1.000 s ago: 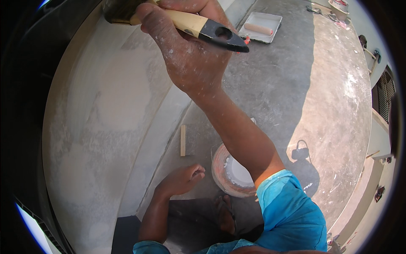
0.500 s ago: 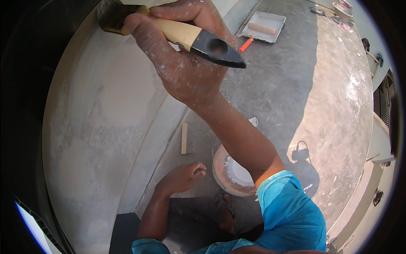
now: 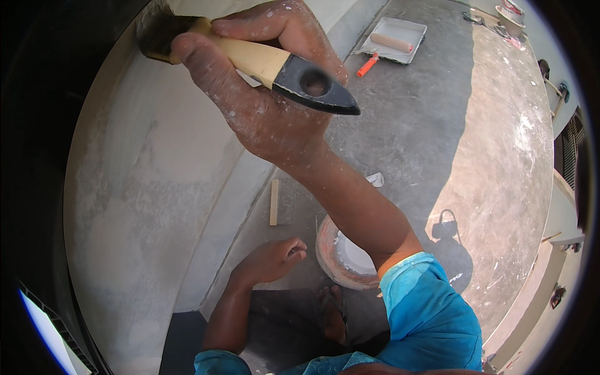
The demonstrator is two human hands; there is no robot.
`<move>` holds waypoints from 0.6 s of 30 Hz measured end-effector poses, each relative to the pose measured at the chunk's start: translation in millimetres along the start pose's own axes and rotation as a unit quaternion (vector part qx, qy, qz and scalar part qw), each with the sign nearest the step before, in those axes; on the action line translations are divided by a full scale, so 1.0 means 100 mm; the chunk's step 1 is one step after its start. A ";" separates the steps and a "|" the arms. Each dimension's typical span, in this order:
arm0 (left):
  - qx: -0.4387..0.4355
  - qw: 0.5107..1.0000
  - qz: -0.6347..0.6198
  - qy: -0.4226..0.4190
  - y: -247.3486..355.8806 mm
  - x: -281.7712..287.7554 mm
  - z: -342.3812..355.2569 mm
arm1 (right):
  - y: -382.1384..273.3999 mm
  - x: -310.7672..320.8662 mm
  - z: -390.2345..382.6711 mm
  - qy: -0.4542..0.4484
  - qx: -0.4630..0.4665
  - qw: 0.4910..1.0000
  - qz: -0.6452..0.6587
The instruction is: The person paints a curved concrete wall with white paint using a brush. They repeatedly dip the brush into a bucket of paint and apply it to the wall surface in steady strokes.
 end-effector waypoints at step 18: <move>-0.006 1.000 0.001 -0.001 0.01 0.03 -0.01 | -0.17 -0.13 -0.11 -0.041 -0.031 0.998 -0.024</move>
Point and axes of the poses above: each hand's wrist, its own z-axis towards the middle knuckle, its own x-axis out of the back of the hand, y = z × x, the point moved 6 cm from there along z, towards the middle knuckle, and after that the axes turned 6 degrees about -x, right-handed, at the moved point
